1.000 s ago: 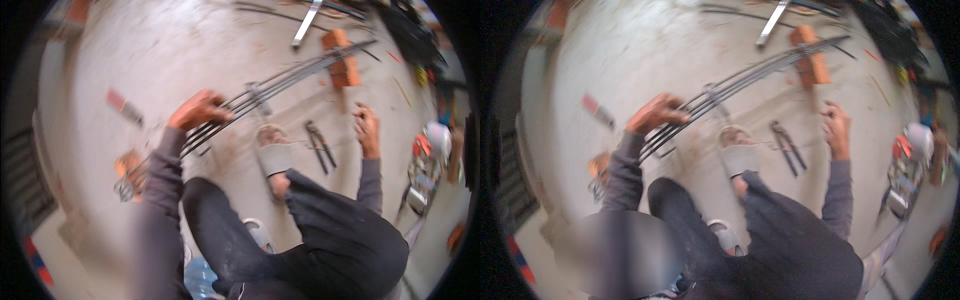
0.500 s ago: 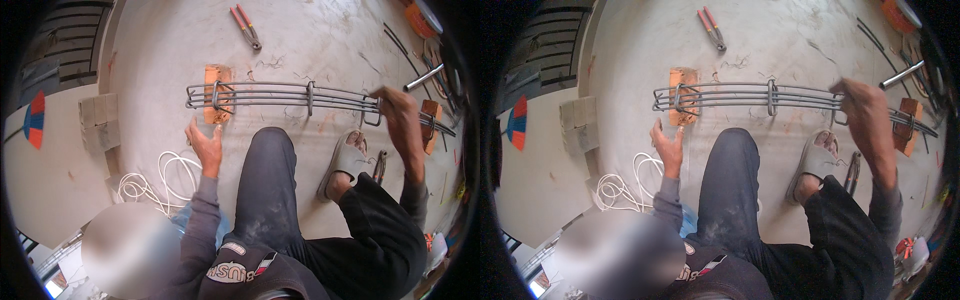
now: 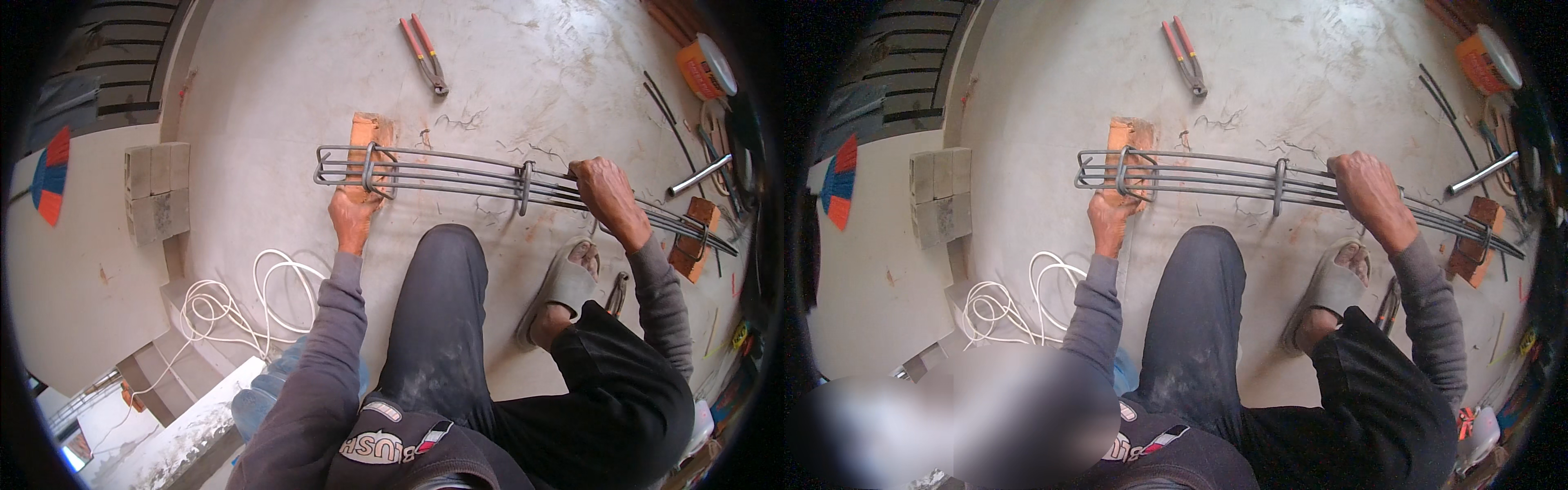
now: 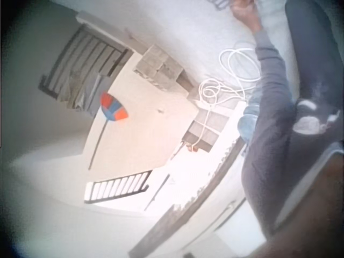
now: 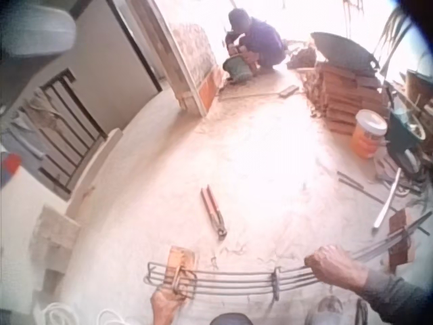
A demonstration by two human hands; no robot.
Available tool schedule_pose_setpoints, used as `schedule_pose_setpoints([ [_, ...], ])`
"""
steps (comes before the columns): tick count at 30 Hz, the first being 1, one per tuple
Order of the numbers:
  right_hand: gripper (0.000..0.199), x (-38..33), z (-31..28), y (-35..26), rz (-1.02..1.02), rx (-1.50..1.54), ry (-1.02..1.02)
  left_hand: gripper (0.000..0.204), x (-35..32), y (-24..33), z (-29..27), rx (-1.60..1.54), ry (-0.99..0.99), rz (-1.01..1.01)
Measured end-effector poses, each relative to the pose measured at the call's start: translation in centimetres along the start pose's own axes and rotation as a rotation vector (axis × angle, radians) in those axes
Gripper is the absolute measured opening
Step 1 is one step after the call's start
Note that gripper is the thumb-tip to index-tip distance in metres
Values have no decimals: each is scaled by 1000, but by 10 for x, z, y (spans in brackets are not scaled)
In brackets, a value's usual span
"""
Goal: The person sits on the floor and uses pliers to bend and secure metal rods into a rectangular frame structure. They manipulate the metal bars, using bricks as supports, and twist wire ties to fasten the joints.
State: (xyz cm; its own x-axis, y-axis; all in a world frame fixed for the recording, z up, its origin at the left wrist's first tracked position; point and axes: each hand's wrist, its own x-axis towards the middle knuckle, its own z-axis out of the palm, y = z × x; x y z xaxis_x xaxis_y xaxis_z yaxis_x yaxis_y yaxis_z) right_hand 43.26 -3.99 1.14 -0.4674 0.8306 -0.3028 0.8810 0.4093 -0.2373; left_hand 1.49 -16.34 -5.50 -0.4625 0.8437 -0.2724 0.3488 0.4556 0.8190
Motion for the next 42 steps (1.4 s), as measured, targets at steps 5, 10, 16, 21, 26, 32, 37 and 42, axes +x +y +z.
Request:
schedule_pose_setpoints([
  [5, 15, -3, 5, 5, 3, 41, -8, 44, -4, 1, 4, 24, 54, 138],
  [10, 14, -1, 6, 6, 4, 54, 25, 45, 3, -14, 7, -179, 45, 178],
  [16, 11, 5, 3, 9, 37, 46, 38, 42, 17, 3, 17, 59, 81, 268],
  [21, 11, 17, 1, 19, 54, 51, 67, 42, 46, 13, 30, -15, 102, 387],
  [26, 11, 30, -2, 33, 97, 67, 72, 47, 90, 14, 44, -24, 133, 404],
  [32, 9, 39, -5, 45, 131, 80, 132, 41, 114, 35, 61, -38, 56, 421],
  [37, 12, 46, -12, 45, 187, -2, 22, 45, 125, 25, 64, -29, 90, 332],
  [42, 23, 23, -9, 58, 124, 137, 270, 50, 122, 36, 52, 33, -16, 228],
])
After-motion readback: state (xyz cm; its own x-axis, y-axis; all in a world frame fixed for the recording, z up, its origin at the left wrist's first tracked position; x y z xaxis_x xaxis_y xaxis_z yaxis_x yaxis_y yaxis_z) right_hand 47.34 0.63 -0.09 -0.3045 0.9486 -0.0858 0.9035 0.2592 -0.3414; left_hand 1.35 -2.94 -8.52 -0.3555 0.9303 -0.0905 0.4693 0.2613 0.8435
